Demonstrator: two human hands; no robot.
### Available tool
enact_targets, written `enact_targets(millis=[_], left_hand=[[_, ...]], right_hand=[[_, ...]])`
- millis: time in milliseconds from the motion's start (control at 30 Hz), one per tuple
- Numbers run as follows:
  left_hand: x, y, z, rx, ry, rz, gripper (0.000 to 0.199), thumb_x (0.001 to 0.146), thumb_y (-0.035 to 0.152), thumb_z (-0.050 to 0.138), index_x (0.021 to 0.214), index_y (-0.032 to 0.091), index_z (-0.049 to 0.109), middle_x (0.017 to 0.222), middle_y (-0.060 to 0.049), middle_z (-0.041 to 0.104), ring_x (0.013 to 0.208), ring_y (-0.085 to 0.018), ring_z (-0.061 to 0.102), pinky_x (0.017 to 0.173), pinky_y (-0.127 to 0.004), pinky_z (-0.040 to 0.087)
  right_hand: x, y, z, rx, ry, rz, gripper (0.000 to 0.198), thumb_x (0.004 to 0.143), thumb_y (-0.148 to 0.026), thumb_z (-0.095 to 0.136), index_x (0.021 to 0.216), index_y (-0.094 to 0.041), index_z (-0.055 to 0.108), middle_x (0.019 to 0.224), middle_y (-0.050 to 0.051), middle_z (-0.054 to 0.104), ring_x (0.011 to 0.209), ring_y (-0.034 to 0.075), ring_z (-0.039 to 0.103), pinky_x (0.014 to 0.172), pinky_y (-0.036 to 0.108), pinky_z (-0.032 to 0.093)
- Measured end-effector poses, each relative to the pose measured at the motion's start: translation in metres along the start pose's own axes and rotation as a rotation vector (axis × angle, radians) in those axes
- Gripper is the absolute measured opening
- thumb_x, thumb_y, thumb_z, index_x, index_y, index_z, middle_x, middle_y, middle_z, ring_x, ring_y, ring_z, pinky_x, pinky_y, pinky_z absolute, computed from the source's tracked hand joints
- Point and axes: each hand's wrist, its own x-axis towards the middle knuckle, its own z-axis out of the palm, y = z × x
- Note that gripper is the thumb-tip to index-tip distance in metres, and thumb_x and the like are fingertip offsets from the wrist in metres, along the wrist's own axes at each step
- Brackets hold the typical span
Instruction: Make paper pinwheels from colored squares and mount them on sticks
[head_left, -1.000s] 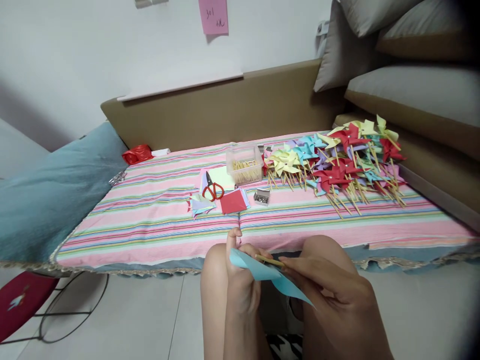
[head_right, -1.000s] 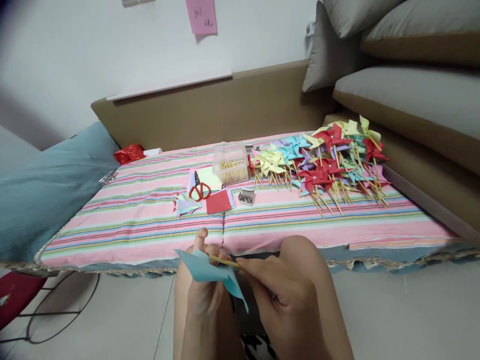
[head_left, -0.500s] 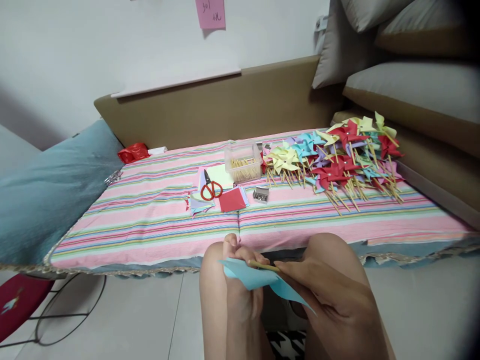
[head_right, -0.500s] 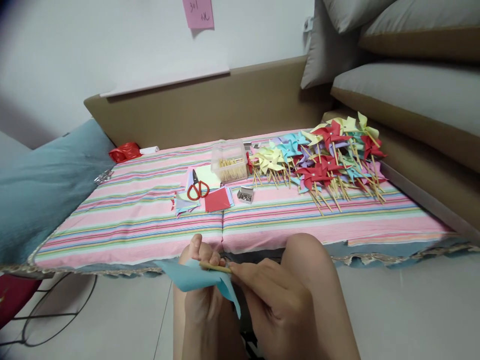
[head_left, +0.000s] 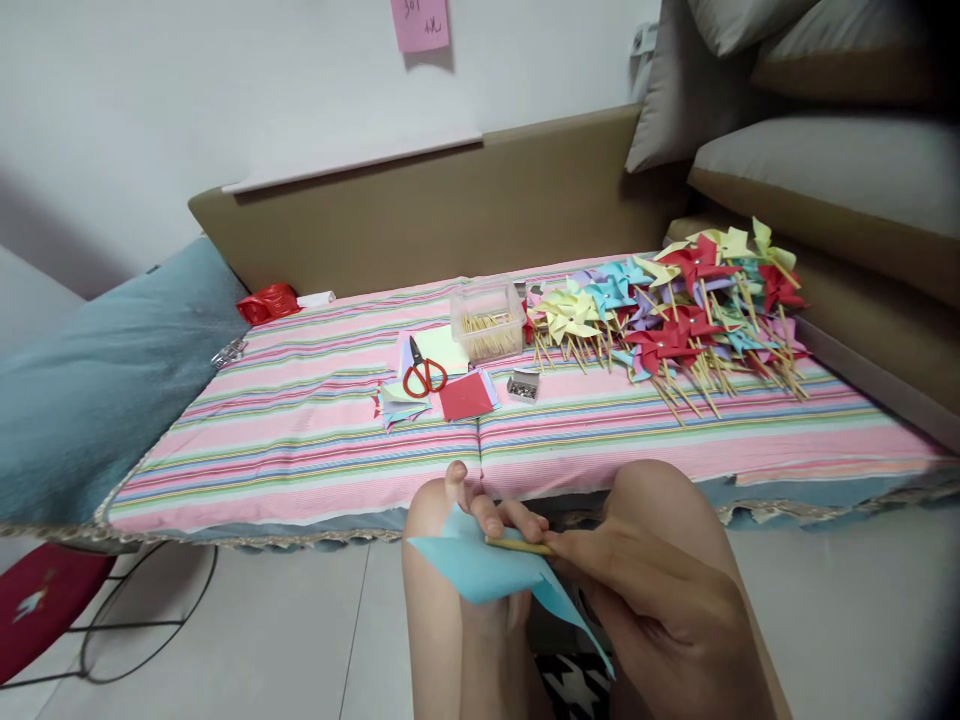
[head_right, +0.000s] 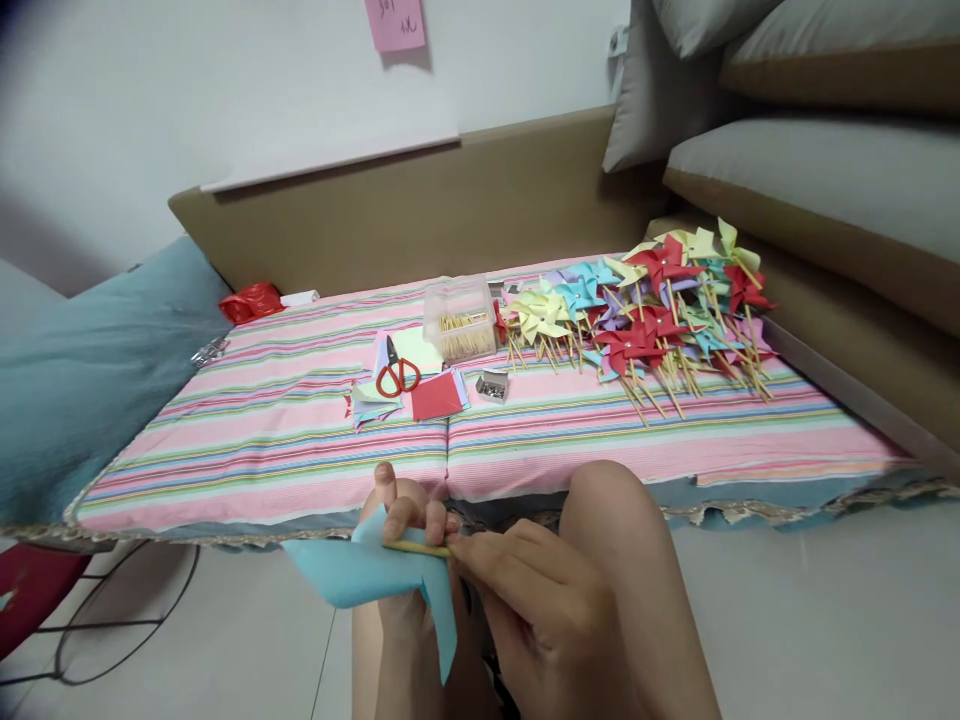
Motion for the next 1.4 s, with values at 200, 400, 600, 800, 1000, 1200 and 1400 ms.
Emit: enact_targets(millis=[200,400,600,800,1000,1200,1400], left_hand=[[-0.003,-0.004,0.009,-0.057,-0.041,0.099,0.032,0.082,0.033,0.065,0.113,0.037,0.057,0.063,0.012,0.064,0.055,-0.009,0.065,0.067,-0.024,0.056],[0.000,-0.002,0.010,0.000,-0.037,0.105,0.032,0.077,0.039,0.068,0.108,0.038,0.058,0.051,0.012,0.054,0.045,-0.009,0.058,0.057,-0.022,0.053],[-0.005,-0.006,0.031,0.068,0.217,0.127,0.047,0.064,0.040,0.080,0.105,0.036,0.057,0.052,0.012,0.051,0.042,-0.007,0.054,0.054,-0.021,0.050],[0.008,0.001,0.042,0.238,0.455,0.067,0.068,0.058,0.023,0.084,0.115,0.030,0.048,0.075,0.007,0.060,0.062,-0.007,0.060,0.064,-0.018,0.049],[0.045,0.001,0.042,0.462,0.587,0.219,0.063,0.060,0.016,0.080,0.111,0.023,0.043,0.089,-0.002,0.064,0.079,-0.014,0.067,0.073,-0.026,0.053],[0.065,-0.008,0.042,0.523,0.585,0.225,0.066,0.054,0.016,0.083,0.104,0.022,0.041,0.082,-0.002,0.064,0.073,-0.016,0.068,0.069,-0.028,0.054],[0.080,-0.017,0.042,0.575,0.516,0.149,0.065,0.055,0.018,0.083,0.104,0.022,0.040,0.080,-0.001,0.065,0.069,-0.016,0.068,0.064,-0.025,0.052]], right_hand=[[-0.003,-0.002,0.004,0.028,0.031,0.043,0.032,0.082,-0.002,0.059,0.103,-0.025,0.068,0.082,0.002,0.072,0.067,0.015,0.064,0.058,0.025,0.054],[-0.009,-0.001,0.003,0.028,0.009,0.081,0.036,0.082,-0.003,0.059,0.108,-0.026,0.067,0.083,0.001,0.071,0.070,0.014,0.064,0.060,0.024,0.054],[-0.005,-0.004,0.005,0.026,0.079,0.092,0.026,0.082,-0.007,0.060,0.100,-0.023,0.071,0.080,0.002,0.073,0.070,0.016,0.067,0.062,0.024,0.055],[-0.012,0.027,-0.004,0.165,-0.032,0.551,0.023,0.084,-0.028,0.061,0.106,-0.023,0.067,0.089,0.003,0.074,0.083,0.019,0.070,0.073,0.026,0.056],[-0.029,0.069,-0.003,0.244,-0.128,0.751,0.026,0.081,-0.041,0.061,0.095,-0.020,0.068,0.094,0.007,0.073,0.091,0.022,0.068,0.079,0.031,0.054],[-0.030,0.085,0.009,0.227,-0.023,0.754,0.025,0.081,-0.042,0.061,0.078,-0.019,0.069,0.074,0.006,0.071,0.074,0.022,0.067,0.069,0.031,0.053],[-0.021,0.092,0.006,0.316,0.082,0.783,0.037,0.075,-0.043,0.068,0.105,-0.019,0.065,0.087,0.008,0.074,0.083,0.023,0.070,0.074,0.032,0.057]])
